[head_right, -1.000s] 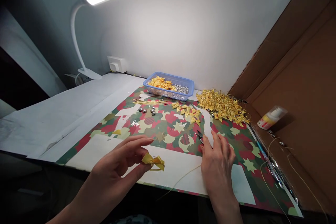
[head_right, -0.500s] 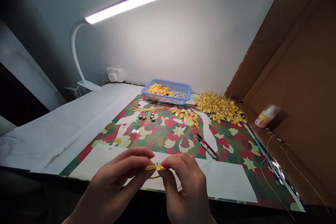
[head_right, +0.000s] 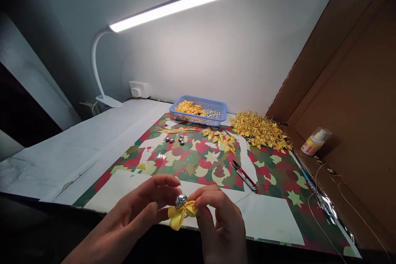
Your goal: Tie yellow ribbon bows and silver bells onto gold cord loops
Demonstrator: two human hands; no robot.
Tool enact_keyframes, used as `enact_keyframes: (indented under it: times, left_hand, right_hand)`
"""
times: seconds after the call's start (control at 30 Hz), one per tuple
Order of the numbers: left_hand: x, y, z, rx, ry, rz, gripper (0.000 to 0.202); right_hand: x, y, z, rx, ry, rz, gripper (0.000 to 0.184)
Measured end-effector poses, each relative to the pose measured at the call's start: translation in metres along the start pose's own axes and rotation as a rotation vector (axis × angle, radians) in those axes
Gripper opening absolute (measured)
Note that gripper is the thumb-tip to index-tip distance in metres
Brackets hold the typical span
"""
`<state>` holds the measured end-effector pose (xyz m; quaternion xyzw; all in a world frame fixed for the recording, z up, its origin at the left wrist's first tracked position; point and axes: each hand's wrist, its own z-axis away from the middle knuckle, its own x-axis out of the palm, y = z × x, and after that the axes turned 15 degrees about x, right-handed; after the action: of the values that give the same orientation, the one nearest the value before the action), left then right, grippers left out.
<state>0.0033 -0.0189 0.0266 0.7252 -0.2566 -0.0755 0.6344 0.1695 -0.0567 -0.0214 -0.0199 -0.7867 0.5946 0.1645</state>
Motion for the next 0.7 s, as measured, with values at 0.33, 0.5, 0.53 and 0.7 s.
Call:
enact_keyframes:
  times: [0.33,0.5,0.53,0.7]
  left_hand:
    - [0.006,-0.007,-0.016,-0.239,-0.021,0.358,0.016]
    - [0.008,-0.011,-0.014,-0.193,-0.007,0.311,0.016]
    - [0.009,-0.011,-0.014,-0.163,-0.014,0.289,0.016]
    - [0.016,-0.011,-0.016,-0.084,0.016,0.200,0.017]
  right_hand:
    - [0.000,-0.002,-0.002,0.454,0.088,-0.102,0.042]
    - [-0.013,0.002,-0.005,0.589,-0.082,-0.185,0.045]
    - [-0.017,0.002,-0.007,0.597,-0.101,-0.197,0.043]
    - [-0.029,-0.005,-0.023,0.561,-0.141,-0.289,0.035]
